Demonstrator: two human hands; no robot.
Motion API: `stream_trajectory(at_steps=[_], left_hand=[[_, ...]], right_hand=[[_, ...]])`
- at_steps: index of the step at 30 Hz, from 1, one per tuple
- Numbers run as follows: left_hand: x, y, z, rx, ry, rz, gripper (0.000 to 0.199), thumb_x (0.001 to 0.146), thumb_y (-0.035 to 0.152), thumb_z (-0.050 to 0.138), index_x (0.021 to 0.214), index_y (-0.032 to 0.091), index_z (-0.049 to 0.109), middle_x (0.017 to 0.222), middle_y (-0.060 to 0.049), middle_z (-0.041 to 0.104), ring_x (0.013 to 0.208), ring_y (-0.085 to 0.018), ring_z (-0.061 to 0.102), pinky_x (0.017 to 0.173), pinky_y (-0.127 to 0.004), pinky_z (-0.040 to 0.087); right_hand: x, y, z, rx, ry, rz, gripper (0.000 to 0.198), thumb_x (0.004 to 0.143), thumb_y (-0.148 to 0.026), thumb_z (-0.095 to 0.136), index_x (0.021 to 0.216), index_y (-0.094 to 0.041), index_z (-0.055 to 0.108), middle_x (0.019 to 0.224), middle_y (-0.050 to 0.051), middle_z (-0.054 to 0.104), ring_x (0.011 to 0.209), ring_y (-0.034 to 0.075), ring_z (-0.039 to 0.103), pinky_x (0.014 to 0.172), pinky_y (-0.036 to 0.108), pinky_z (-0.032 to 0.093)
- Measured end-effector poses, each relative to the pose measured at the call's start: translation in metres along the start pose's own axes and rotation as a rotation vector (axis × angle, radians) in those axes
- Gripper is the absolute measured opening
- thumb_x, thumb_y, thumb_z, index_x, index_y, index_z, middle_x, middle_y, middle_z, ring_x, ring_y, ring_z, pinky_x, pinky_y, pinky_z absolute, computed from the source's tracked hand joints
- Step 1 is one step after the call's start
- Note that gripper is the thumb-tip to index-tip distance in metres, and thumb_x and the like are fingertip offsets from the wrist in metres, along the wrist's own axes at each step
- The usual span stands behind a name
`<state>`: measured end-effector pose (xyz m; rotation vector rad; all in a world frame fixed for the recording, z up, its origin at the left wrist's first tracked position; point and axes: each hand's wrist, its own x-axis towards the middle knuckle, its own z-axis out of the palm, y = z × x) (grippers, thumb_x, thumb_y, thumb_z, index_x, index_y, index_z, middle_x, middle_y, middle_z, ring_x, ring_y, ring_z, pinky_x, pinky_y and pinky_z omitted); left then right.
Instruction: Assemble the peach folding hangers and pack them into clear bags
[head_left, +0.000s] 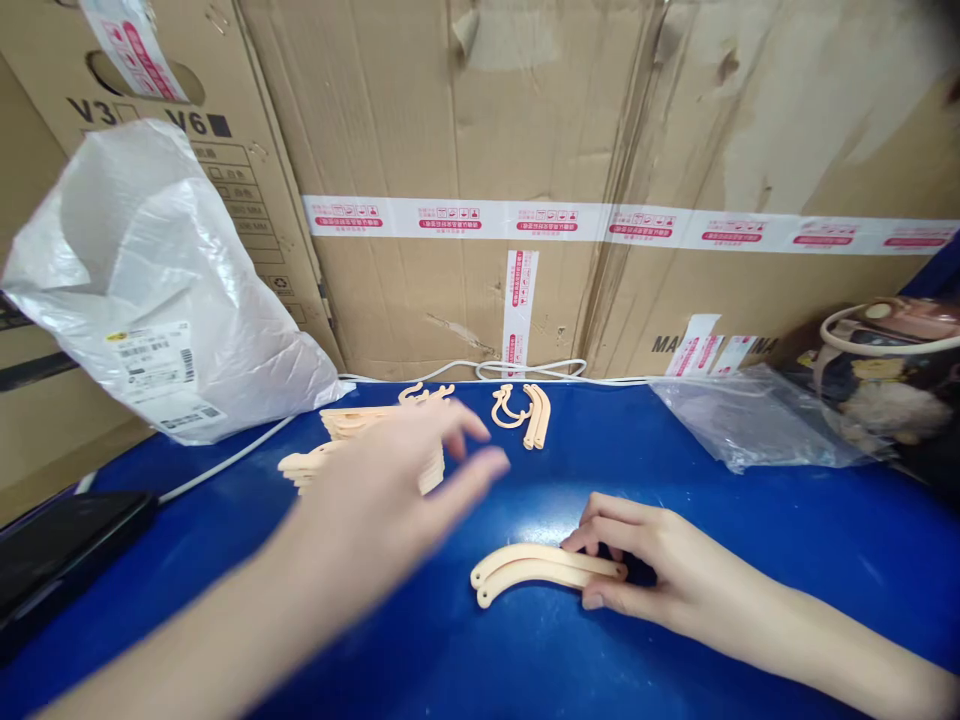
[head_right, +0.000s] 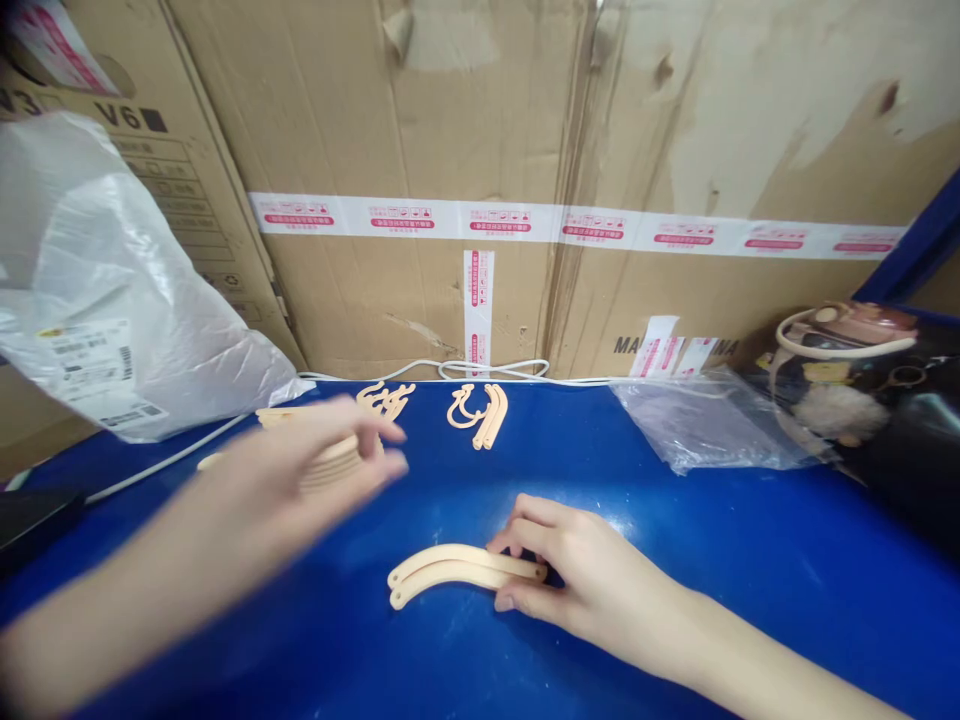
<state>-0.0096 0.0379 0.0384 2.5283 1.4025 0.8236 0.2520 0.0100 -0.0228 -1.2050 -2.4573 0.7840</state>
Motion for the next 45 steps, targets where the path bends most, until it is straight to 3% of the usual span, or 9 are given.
stream_trajectory(at_steps=[3,5,10,13,21,28,34,38,45], left_hand=[[0.055,-0.04,-0.036,0.152,0.038,-0.265,0.034,0.087,0.051,0.049,0.091,0.02,0.063,0.084,-0.003,0.067,0.075,-0.021,0.061,0.066,-0.029,0.044],[0.09,-0.074,-0.044,0.18,-0.162,-0.445,0.035,0.085,0.048,0.051,0.099,0.017,0.062,0.1,-0.008,0.067,0.088,-0.024,0.062,0.07,-0.029,0.046],[0.134,-0.132,-0.015,0.078,-0.515,-0.662,0.05,0.06,0.052,0.077,0.083,0.008,0.067,0.09,-0.019,0.069,0.07,-0.028,0.067,0.058,-0.033,0.053],[0.139,-0.14,0.006,0.019,-0.626,-0.728,0.049,0.058,0.048,0.082,0.082,0.008,0.067,0.087,-0.018,0.069,0.069,-0.025,0.068,0.06,-0.032,0.055],[0.148,-0.138,0.019,-0.036,-0.752,-0.803,0.029,0.093,0.031,0.057,0.117,0.014,0.056,0.114,-0.009,0.06,0.095,-0.02,0.062,0.079,-0.039,0.054],[0.144,-0.133,0.016,-0.086,-0.664,-0.71,0.029,0.093,0.03,0.057,0.117,0.015,0.056,0.114,-0.008,0.06,0.095,-0.02,0.062,0.08,-0.039,0.054],[0.153,-0.115,-0.007,-0.086,-0.193,-0.405,0.026,0.081,0.034,0.068,0.068,0.014,0.058,0.061,0.002,0.056,0.054,-0.011,0.053,0.056,-0.024,0.042],[0.139,-0.067,-0.023,-0.168,0.038,-0.176,0.023,0.08,0.037,0.065,0.075,0.016,0.058,0.067,0.003,0.055,0.054,-0.009,0.051,0.054,-0.021,0.037],[0.065,0.008,0.005,-0.391,-0.286,0.09,0.024,0.083,0.038,0.062,0.073,0.016,0.061,0.063,0.003,0.052,0.055,-0.009,0.047,0.049,-0.02,0.033]], right_hand=[[0.0,0.001,0.0,0.005,-0.006,-0.007,0.016,0.089,-0.033,0.061,0.101,-0.023,0.062,0.091,0.0,0.058,0.073,0.011,0.055,0.064,0.021,0.041],[0.0,0.002,0.0,0.01,-0.008,-0.016,0.016,0.088,-0.033,0.061,0.102,-0.023,0.062,0.092,0.0,0.058,0.074,0.012,0.055,0.065,0.021,0.041],[0.0,0.006,0.0,0.01,0.002,-0.027,0.016,0.089,-0.033,0.06,0.103,-0.024,0.061,0.096,0.001,0.06,0.079,0.012,0.057,0.068,0.021,0.043],[0.0,0.007,-0.001,0.007,0.0,-0.032,0.018,0.089,-0.035,0.06,0.104,-0.025,0.061,0.096,0.001,0.06,0.08,0.013,0.057,0.067,0.021,0.043],[0.001,0.006,-0.001,0.014,-0.005,-0.026,0.017,0.089,-0.035,0.06,0.103,-0.024,0.061,0.096,0.001,0.06,0.079,0.013,0.058,0.067,0.021,0.043],[0.0,0.008,0.0,0.027,0.005,-0.036,0.018,0.09,-0.035,0.06,0.104,-0.025,0.061,0.096,0.0,0.06,0.079,0.012,0.058,0.068,0.021,0.043],[-0.001,0.005,0.0,-0.001,0.007,-0.05,0.016,0.09,-0.035,0.059,0.102,-0.024,0.061,0.096,0.0,0.059,0.079,0.011,0.057,0.068,0.021,0.043],[0.0,0.003,0.0,-0.036,0.02,-0.047,0.019,0.091,-0.037,0.058,0.104,-0.024,0.061,0.093,0.0,0.059,0.078,0.013,0.056,0.068,0.024,0.043],[0.006,-0.005,-0.013,0.151,0.313,0.035,0.03,0.095,-0.044,0.047,0.118,-0.025,0.054,0.096,0.002,0.061,0.085,0.017,0.058,0.076,0.031,0.046]])
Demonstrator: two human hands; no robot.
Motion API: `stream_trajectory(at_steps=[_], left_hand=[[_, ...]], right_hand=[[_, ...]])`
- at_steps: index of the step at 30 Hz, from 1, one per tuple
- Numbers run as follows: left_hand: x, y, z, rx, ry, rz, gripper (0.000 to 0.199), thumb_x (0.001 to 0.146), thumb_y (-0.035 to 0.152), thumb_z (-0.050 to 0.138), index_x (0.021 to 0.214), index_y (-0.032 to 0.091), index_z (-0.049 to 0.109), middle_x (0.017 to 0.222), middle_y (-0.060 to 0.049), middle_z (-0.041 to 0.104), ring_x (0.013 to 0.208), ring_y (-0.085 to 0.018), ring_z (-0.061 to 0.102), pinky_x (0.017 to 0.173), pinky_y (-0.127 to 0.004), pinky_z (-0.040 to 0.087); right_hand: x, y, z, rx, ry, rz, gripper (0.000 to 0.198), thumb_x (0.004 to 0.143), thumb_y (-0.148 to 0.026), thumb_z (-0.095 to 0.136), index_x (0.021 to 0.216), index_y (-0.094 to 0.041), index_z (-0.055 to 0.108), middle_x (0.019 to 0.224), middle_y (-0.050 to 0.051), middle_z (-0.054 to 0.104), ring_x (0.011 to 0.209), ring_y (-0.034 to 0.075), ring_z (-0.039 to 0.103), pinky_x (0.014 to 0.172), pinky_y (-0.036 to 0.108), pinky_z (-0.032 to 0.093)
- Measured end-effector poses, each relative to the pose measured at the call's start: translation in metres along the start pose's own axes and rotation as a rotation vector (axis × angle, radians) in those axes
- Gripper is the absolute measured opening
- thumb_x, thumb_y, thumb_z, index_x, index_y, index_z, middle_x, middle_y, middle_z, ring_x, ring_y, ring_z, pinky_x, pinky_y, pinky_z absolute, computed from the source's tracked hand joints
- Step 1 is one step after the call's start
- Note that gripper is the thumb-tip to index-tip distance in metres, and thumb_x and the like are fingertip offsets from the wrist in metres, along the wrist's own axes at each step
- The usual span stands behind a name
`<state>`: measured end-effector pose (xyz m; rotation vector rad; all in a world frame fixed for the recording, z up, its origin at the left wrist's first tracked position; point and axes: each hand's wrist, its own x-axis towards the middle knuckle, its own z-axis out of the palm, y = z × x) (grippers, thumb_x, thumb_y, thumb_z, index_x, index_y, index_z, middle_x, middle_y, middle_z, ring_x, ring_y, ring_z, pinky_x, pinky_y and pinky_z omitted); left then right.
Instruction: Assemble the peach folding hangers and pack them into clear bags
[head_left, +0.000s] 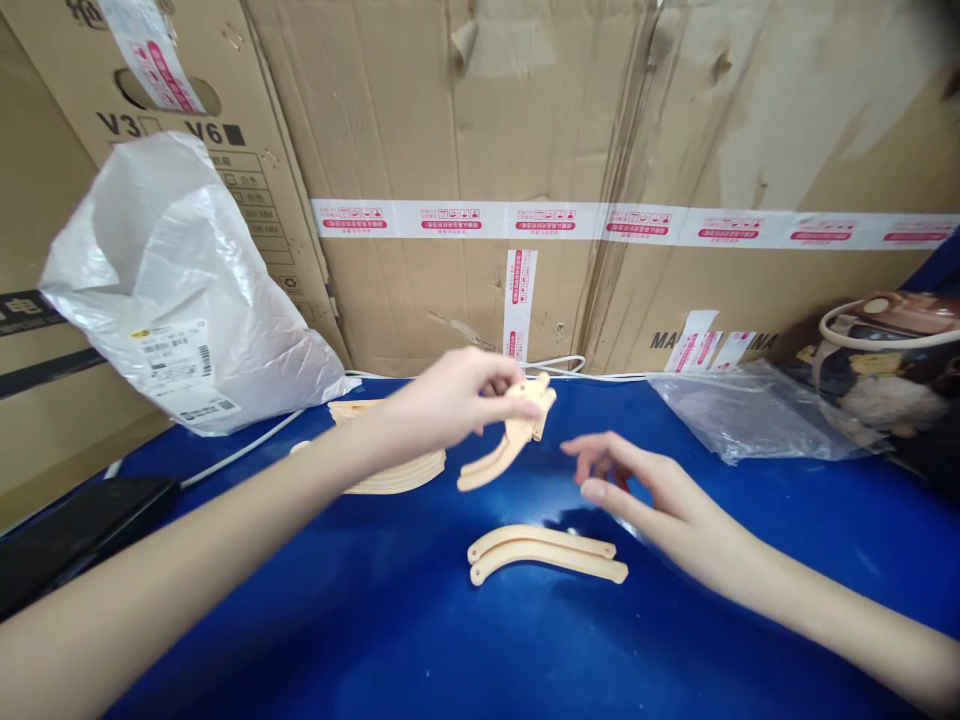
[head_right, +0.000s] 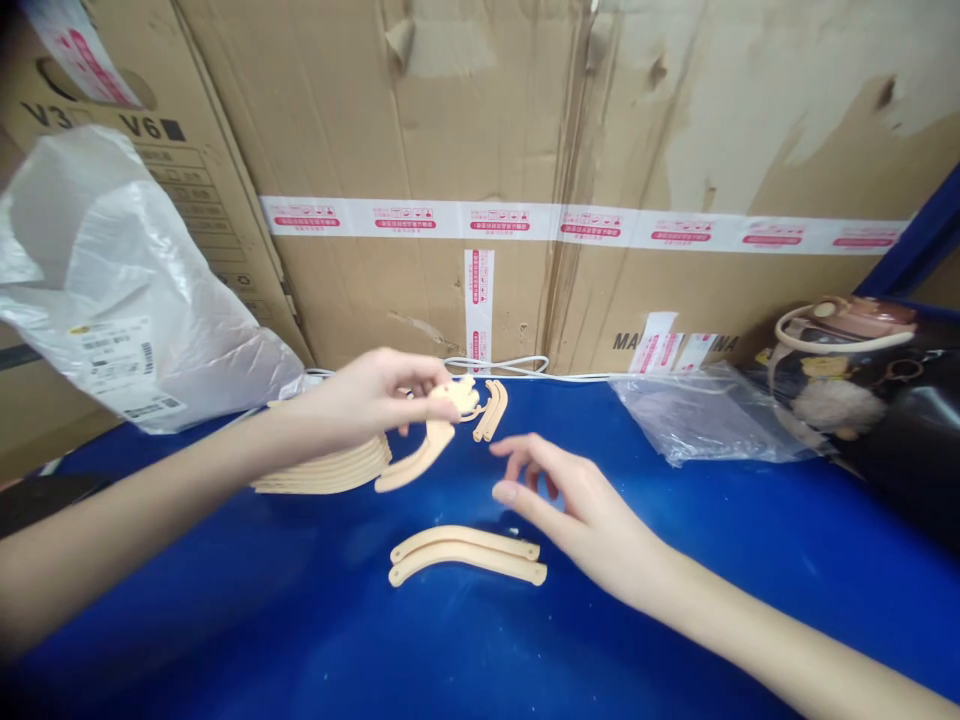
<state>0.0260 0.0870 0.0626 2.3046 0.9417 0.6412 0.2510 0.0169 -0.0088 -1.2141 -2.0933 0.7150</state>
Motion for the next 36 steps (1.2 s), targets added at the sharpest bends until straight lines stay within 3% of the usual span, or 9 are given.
stream_trajectory(at_steps=[4,8,11,15,19,22,26,31,36], left_hand=[[-0.012,-0.01,0.026,0.046,-0.144,0.055,0.028,0.087,0.044,0.057,0.076,0.019,0.063,0.065,0.004,0.055,0.058,-0.011,0.048,0.051,-0.021,0.032],[-0.017,-0.017,0.037,-0.045,-0.213,-0.005,0.03,0.089,0.046,0.054,0.078,0.019,0.06,0.062,0.004,0.053,0.054,-0.011,0.049,0.048,-0.02,0.032],[-0.023,-0.02,0.045,-0.192,-0.168,-0.117,0.027,0.088,0.046,0.054,0.083,0.019,0.057,0.067,0.004,0.054,0.053,-0.01,0.05,0.044,-0.018,0.034],[-0.032,-0.025,0.056,-0.27,-0.13,-0.24,0.029,0.087,0.047,0.052,0.093,0.02,0.059,0.075,0.0,0.06,0.061,-0.014,0.058,0.045,-0.02,0.042],[-0.04,-0.029,0.061,-0.162,-0.027,-0.227,0.03,0.079,0.039,0.065,0.103,0.021,0.061,0.098,-0.004,0.067,0.076,-0.017,0.064,0.061,-0.025,0.048],[-0.044,-0.03,0.063,-0.031,0.035,-0.17,0.03,0.077,0.033,0.068,0.103,0.021,0.062,0.101,-0.003,0.069,0.074,-0.017,0.064,0.066,-0.028,0.049],[-0.047,-0.03,0.068,0.019,0.035,-0.109,0.018,0.083,0.023,0.062,0.101,0.021,0.062,0.101,-0.003,0.068,0.076,-0.017,0.064,0.071,-0.03,0.05],[-0.051,-0.039,0.077,0.09,0.039,-0.048,0.017,0.09,0.02,0.053,0.106,0.024,0.058,0.104,-0.003,0.065,0.087,-0.017,0.065,0.07,-0.027,0.052],[-0.053,-0.044,0.082,0.28,0.073,-0.014,0.014,0.095,0.02,0.048,0.105,0.021,0.058,0.1,-0.004,0.064,0.093,-0.021,0.059,0.081,-0.037,0.049]], right_hand=[[0.012,-0.004,-0.002,0.152,0.043,-0.05,0.044,0.092,-0.039,0.055,0.133,-0.028,0.043,0.108,0.004,0.062,0.091,0.017,0.06,0.075,0.031,0.049],[0.022,-0.002,0.003,0.243,-0.018,-0.062,0.03,0.087,-0.037,0.061,0.113,-0.02,0.062,0.093,0.004,0.069,0.085,0.018,0.064,0.074,0.032,0.051],[0.027,0.005,0.009,0.352,0.016,-0.006,0.025,0.083,-0.036,0.065,0.098,-0.016,0.068,0.088,0.005,0.071,0.079,0.017,0.064,0.073,0.031,0.05],[0.03,0.017,0.013,0.404,0.077,0.063,0.028,0.08,-0.037,0.068,0.095,-0.014,0.07,0.081,0.004,0.071,0.065,0.013,0.058,0.064,0.028,0.047],[0.031,0.024,0.013,0.445,0.134,0.146,0.03,0.075,-0.038,0.071,0.091,-0.013,0.071,0.079,0.003,0.071,0.061,0.011,0.055,0.061,0.027,0.047],[0.031,0.025,0.012,0.475,0.146,0.193,0.032,0.072,-0.039,0.073,0.091,-0.013,0.072,0.079,0.004,0.072,0.06,0.011,0.056,0.061,0.027,0.048],[0.029,0.027,0.014,0.437,0.129,0.188,0.035,0.074,-0.042,0.071,0.094,-0.013,0.072,0.085,0.006,0.073,0.066,0.014,0.06,0.06,0.028,0.048],[0.029,0.037,0.016,0.344,0.079,0.106,0.033,0.08,-0.044,0.066,0.098,-0.016,0.071,0.095,0.006,0.074,0.086,0.021,0.065,0.079,0.035,0.049],[0.027,0.039,0.016,0.076,0.063,0.054,0.032,0.085,-0.045,0.06,0.1,-0.019,0.072,0.094,0.004,0.073,0.077,0.018,0.063,0.068,0.031,0.045]])
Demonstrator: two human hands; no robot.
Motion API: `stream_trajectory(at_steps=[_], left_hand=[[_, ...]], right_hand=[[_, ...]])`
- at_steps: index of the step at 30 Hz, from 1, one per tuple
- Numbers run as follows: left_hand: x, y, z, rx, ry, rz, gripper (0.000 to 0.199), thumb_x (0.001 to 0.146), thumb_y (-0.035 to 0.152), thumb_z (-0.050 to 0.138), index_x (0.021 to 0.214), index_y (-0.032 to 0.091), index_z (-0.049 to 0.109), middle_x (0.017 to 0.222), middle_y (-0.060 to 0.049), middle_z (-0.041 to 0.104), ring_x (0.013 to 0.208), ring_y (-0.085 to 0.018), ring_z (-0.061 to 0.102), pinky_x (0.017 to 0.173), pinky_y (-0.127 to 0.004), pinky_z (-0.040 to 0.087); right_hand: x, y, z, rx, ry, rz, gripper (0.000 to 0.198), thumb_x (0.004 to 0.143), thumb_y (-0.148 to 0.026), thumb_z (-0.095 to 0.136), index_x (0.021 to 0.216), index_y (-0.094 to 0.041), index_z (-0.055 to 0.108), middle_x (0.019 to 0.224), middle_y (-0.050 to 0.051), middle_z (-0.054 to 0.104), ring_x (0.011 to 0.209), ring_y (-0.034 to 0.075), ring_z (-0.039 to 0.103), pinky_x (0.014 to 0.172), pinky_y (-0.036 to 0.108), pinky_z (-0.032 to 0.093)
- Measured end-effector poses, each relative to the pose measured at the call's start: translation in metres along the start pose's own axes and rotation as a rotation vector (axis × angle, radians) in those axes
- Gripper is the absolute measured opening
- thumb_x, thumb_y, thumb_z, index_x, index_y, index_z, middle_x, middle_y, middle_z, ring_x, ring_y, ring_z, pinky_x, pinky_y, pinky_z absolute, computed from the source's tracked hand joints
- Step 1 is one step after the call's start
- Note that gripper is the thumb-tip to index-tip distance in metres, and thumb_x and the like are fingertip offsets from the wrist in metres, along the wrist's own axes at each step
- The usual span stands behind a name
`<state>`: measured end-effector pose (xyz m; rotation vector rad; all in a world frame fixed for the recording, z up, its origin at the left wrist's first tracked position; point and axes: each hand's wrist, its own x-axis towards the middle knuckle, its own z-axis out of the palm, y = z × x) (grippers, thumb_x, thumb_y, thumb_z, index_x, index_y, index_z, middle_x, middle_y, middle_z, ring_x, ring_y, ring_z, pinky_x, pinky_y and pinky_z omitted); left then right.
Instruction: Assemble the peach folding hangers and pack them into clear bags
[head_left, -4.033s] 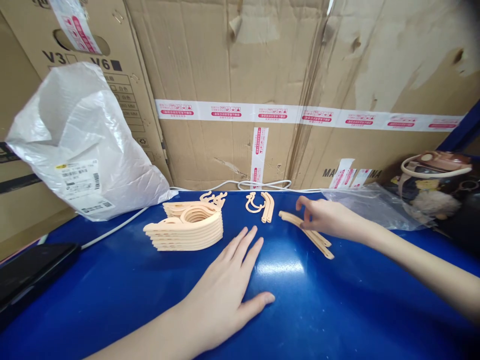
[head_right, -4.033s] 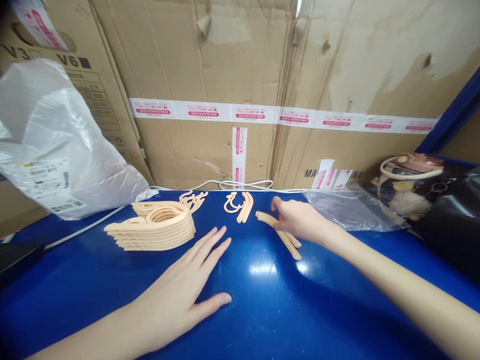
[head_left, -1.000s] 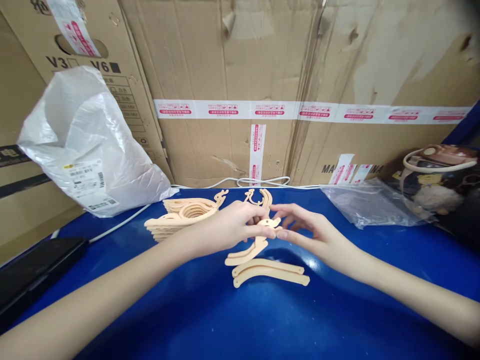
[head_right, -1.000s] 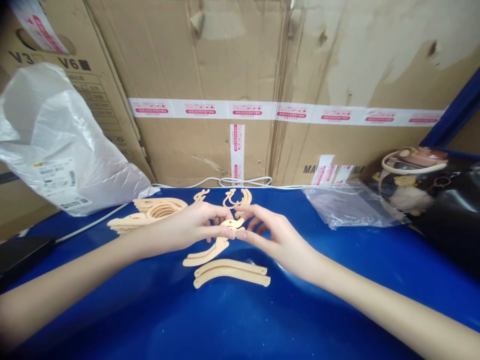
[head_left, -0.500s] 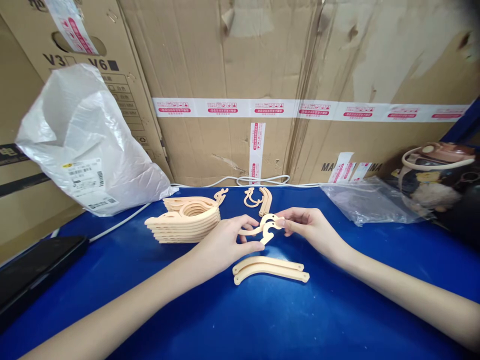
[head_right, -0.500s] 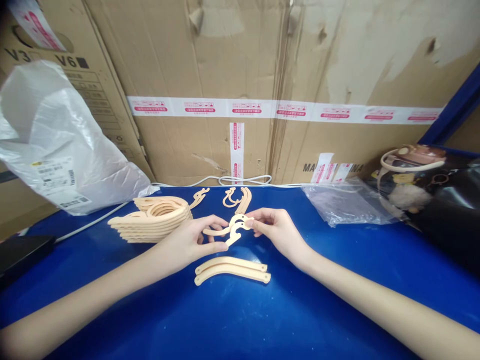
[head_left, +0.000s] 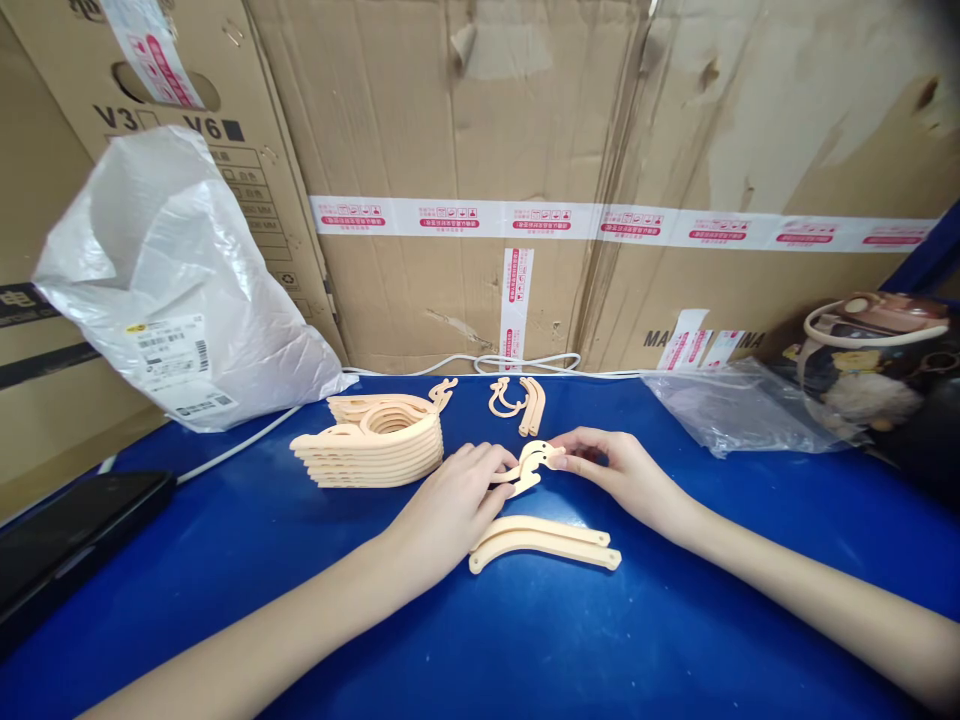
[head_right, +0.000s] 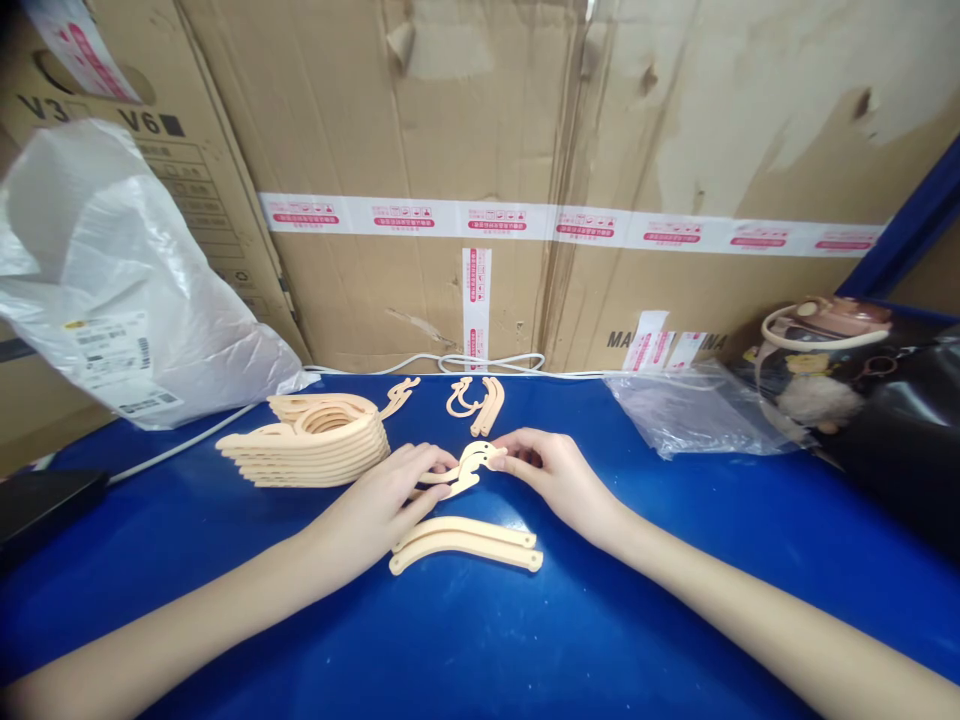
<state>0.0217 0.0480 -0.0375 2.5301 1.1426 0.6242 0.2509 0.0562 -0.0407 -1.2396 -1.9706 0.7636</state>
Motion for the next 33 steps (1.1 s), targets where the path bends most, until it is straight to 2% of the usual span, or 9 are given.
stream_trajectory(at_steps=[6,10,15,19,23,26,30,33], left_hand=[[0.002,0.001,-0.002,0.255,0.009,0.092,0.017,0.095,0.015,0.045,0.101,0.016,0.061,0.098,-0.008,0.064,0.087,-0.024,0.057,0.075,-0.038,0.045],[0.0,-0.002,-0.002,0.365,0.019,0.154,0.022,0.094,0.011,0.044,0.101,0.017,0.064,0.094,-0.006,0.067,0.082,-0.023,0.057,0.073,-0.037,0.045],[-0.005,-0.001,-0.003,0.403,0.031,0.199,0.023,0.094,0.017,0.046,0.109,0.016,0.064,0.098,-0.007,0.068,0.085,-0.022,0.06,0.076,-0.036,0.047],[-0.008,0.001,-0.003,0.386,0.038,0.204,0.026,0.095,0.021,0.044,0.11,0.014,0.064,0.103,-0.008,0.068,0.089,-0.023,0.061,0.078,-0.039,0.047],[-0.009,0.003,-0.003,0.359,0.042,0.189,0.027,0.096,0.023,0.044,0.113,0.013,0.063,0.106,-0.009,0.067,0.093,-0.024,0.061,0.08,-0.04,0.047],[-0.009,0.003,-0.003,0.352,0.026,0.187,0.028,0.096,0.024,0.044,0.114,0.012,0.063,0.107,-0.01,0.067,0.095,-0.026,0.06,0.08,-0.041,0.046],[-0.01,0.002,-0.004,0.36,0.016,0.188,0.03,0.096,0.026,0.043,0.114,0.012,0.063,0.11,-0.011,0.066,0.097,-0.026,0.059,0.081,-0.041,0.046],[-0.011,0.001,-0.004,0.371,0.026,0.196,0.031,0.096,0.027,0.044,0.115,0.012,0.062,0.11,-0.011,0.065,0.099,-0.026,0.058,0.082,-0.041,0.047]], right_hand=[[-0.001,0.001,0.001,-0.136,0.007,-0.042,0.032,0.09,-0.046,0.055,0.098,-0.02,0.072,0.087,0.003,0.07,0.069,0.015,0.057,0.063,0.027,0.041],[0.0,0.004,0.0,-0.246,0.013,-0.059,0.033,0.091,-0.047,0.053,0.095,-0.02,0.072,0.08,0.002,0.063,0.064,0.014,0.053,0.06,0.027,0.04],[0.0,0.002,-0.002,-0.409,0.03,-0.101,0.031,0.094,-0.043,0.05,0.096,-0.02,0.071,0.084,0.004,0.062,0.073,0.016,0.057,0.068,0.029,0.043],[0.009,-0.007,-0.008,-0.621,0.042,-0.184,0.027,0.096,-0.038,0.047,0.1,-0.02,0.068,0.087,0.004,0.063,0.076,0.016,0.059,0.066,0.027,0.044],[0.044,-0.018,-0.015,-0.756,-0.046,-0.303,0.021,0.096,-0.029,0.049,0.099,-0.02,0.068,0.089,0.003,0.064,0.08,0.015,0.061,0.068,0.024,0.044],[0.082,-0.022,-0.013,-0.886,-0.099,-0.398,0.024,0.096,-0.024,0.046,0.104,-0.016,0.068,0.098,0.009,0.064,0.09,0.02,0.061,0.073,0.028,0.043],[0.127,-0.023,-0.002,-1.069,-0.218,-0.517,0.023,0.094,-0.013,0.047,0.1,-0.014,0.069,0.102,0.012,0.063,0.095,0.023,0.061,0.077,0.032,0.044],[0.146,-0.023,0.01,-1.18,-0.316,-0.584,0.016,0.093,-0.018,0.053,0.102,-0.014,0.065,0.104,0.008,0.063,0.094,0.02,0.062,0.078,0.035,0.049]])
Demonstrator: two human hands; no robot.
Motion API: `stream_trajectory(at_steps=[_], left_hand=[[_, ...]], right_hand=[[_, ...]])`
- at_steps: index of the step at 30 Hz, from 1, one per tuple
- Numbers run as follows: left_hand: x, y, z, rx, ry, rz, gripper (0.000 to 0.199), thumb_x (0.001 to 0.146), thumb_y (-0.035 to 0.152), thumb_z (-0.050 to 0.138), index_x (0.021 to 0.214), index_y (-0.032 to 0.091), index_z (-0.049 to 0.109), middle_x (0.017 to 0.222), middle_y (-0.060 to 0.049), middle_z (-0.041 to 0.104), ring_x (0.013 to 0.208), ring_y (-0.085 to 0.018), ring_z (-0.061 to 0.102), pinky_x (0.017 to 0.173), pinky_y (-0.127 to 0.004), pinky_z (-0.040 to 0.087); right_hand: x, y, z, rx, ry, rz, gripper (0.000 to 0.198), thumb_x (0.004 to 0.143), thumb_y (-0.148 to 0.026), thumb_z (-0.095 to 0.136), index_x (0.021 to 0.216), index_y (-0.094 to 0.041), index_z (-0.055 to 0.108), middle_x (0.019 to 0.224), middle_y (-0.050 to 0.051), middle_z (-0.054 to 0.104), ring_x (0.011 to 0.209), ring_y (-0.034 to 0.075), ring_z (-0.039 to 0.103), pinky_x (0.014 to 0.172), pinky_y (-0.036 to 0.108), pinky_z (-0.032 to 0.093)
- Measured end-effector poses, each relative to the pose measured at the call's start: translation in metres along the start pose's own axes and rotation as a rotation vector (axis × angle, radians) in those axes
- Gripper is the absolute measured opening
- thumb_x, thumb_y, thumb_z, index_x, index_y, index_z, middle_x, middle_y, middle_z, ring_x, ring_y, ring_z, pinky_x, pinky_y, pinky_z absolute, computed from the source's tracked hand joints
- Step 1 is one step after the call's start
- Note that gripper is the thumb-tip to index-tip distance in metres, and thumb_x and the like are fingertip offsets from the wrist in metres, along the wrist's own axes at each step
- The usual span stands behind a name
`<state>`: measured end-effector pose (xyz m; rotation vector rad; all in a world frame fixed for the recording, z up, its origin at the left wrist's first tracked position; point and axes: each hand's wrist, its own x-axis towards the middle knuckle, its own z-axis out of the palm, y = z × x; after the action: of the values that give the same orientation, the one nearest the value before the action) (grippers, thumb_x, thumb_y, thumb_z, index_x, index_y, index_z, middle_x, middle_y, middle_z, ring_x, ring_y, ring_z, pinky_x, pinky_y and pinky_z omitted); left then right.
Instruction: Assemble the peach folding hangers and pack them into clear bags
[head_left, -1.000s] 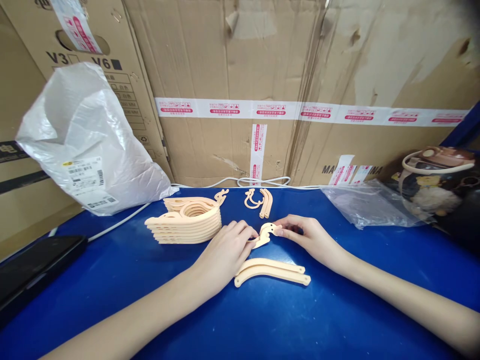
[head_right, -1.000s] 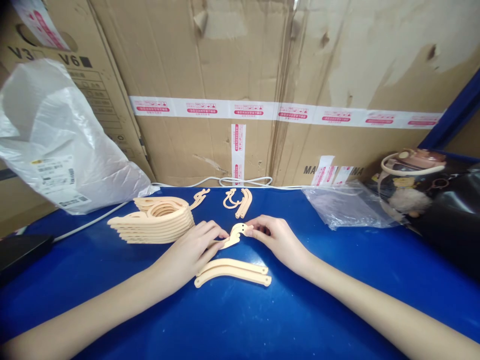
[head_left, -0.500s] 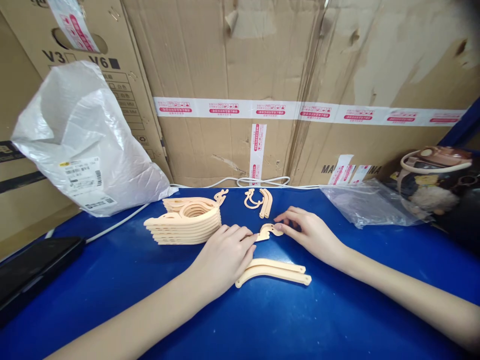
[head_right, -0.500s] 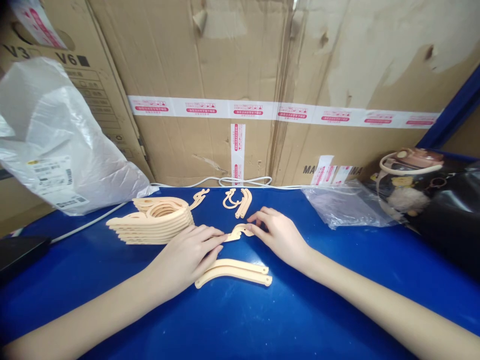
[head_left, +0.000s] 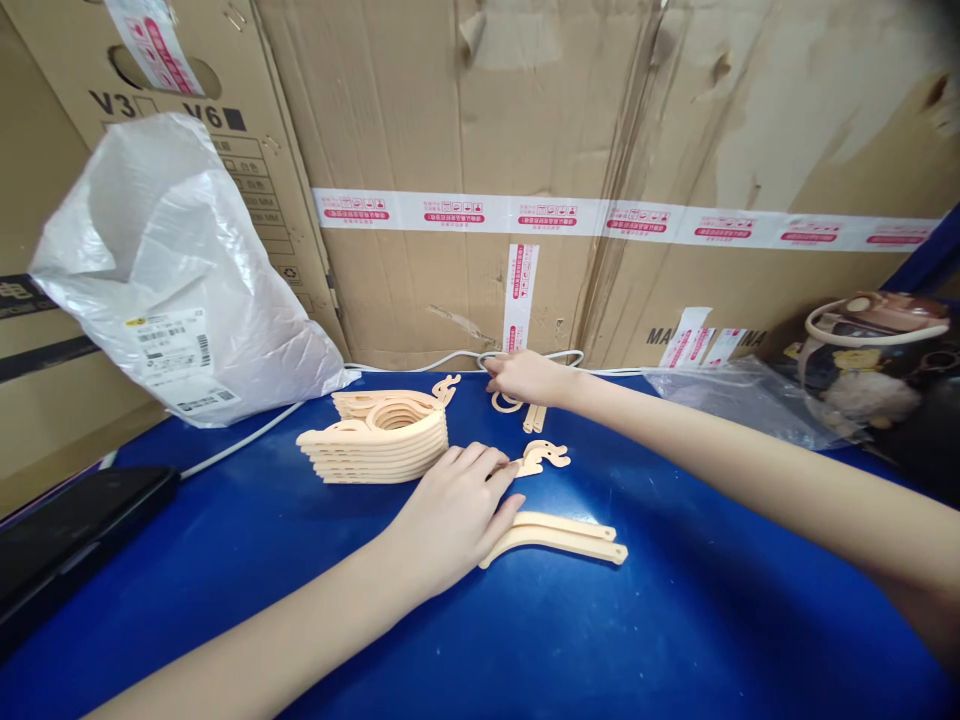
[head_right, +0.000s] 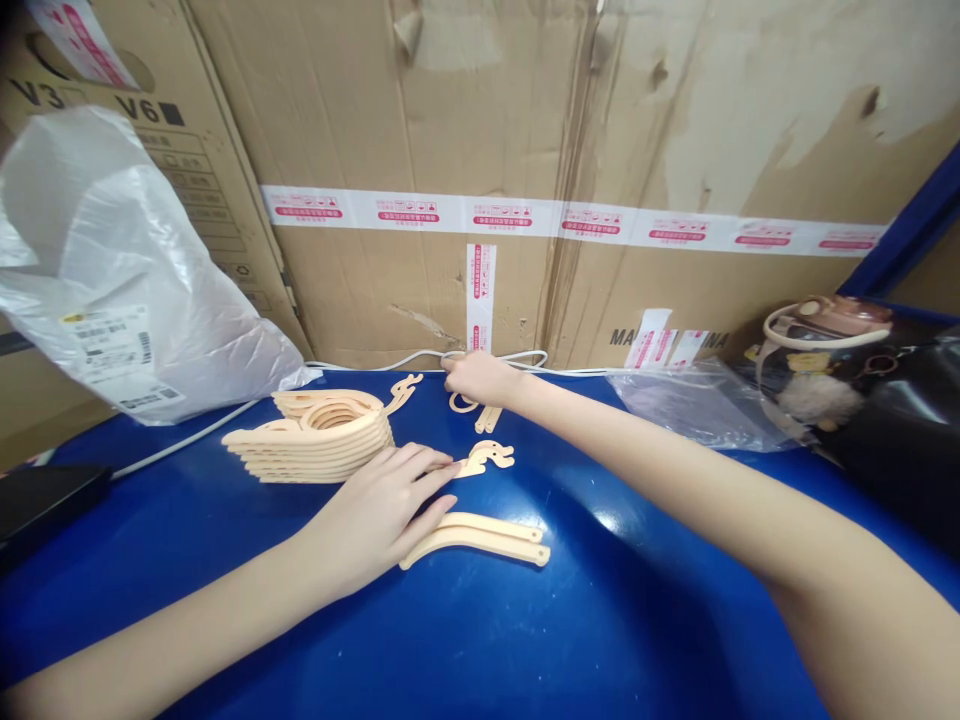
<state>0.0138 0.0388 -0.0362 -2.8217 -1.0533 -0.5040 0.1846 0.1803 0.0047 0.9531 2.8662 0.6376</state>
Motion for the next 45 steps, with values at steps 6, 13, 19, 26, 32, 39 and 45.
stream_trajectory(at_steps=[6,13,19,26,32,39,45], left_hand=[[-0.002,0.0,0.001,-0.018,0.006,-0.022,0.034,0.098,0.032,0.043,0.122,0.012,0.058,0.114,-0.01,0.063,0.104,-0.026,0.055,0.087,-0.041,0.045],[-0.003,0.002,-0.001,-0.095,-0.049,-0.055,0.038,0.099,0.035,0.041,0.126,0.013,0.054,0.122,-0.01,0.059,0.111,-0.026,0.051,0.092,-0.042,0.042],[0.0,0.006,-0.013,-0.117,-0.061,-0.08,0.038,0.098,0.037,0.043,0.127,0.014,0.05,0.121,-0.01,0.058,0.111,-0.026,0.051,0.092,-0.042,0.042],[-0.003,0.022,-0.046,-0.06,-0.254,-0.082,0.008,0.088,0.025,0.059,0.089,0.017,0.057,0.089,-0.004,0.06,0.078,-0.022,0.057,0.063,-0.032,0.043],[-0.005,0.021,-0.038,-0.117,-0.321,-0.085,0.008,0.088,0.021,0.058,0.083,0.018,0.052,0.088,-0.002,0.059,0.075,-0.019,0.057,0.059,-0.029,0.04],[-0.005,0.021,-0.026,-0.185,-0.28,-0.086,0.009,0.092,0.024,0.051,0.086,0.018,0.052,0.097,-0.004,0.054,0.076,-0.017,0.056,0.06,-0.028,0.043],[-0.007,0.028,-0.018,-0.193,-0.246,-0.027,0.005,0.091,0.021,0.051,0.093,0.019,0.056,0.104,-0.005,0.053,0.082,-0.019,0.057,0.062,-0.028,0.048]], right_hand=[[0.021,-0.009,0.003,-0.149,-0.069,-0.154,0.03,0.092,-0.032,0.058,0.117,-0.015,0.058,0.116,0.009,0.06,0.097,0.021,0.062,0.082,0.041,0.053],[0.01,0.004,-0.012,-0.205,0.064,-0.144,0.014,0.092,-0.015,0.05,0.095,-0.011,0.062,0.093,0.011,0.066,0.089,0.021,0.06,0.08,0.035,0.041],[-0.052,-0.013,-0.046,-0.211,0.228,0.079,0.019,0.094,-0.021,0.042,0.092,-0.012,0.058,0.083,0.01,0.065,0.073,0.02,0.056,0.068,0.031,0.034],[-0.138,-0.086,-0.07,-0.167,0.292,0.167,0.024,0.093,-0.017,0.043,0.071,-0.019,0.052,0.063,0.002,0.053,0.058,0.019,0.049,0.057,0.032,0.03],[-0.149,-0.089,-0.053,0.214,0.216,0.289,0.018,0.096,-0.024,0.042,0.084,-0.018,0.054,0.077,0.002,0.056,0.069,0.018,0.053,0.061,0.029,0.037],[-0.152,-0.106,-0.046,0.021,0.293,0.261,0.025,0.094,-0.016,0.039,0.071,-0.019,0.051,0.065,0.001,0.051,0.058,0.018,0.048,0.056,0.031,0.029],[-0.151,-0.106,-0.034,-0.029,0.327,0.267,0.023,0.09,-0.01,0.041,0.073,-0.019,0.053,0.065,0.001,0.054,0.057,0.019,0.049,0.057,0.031,0.028]])
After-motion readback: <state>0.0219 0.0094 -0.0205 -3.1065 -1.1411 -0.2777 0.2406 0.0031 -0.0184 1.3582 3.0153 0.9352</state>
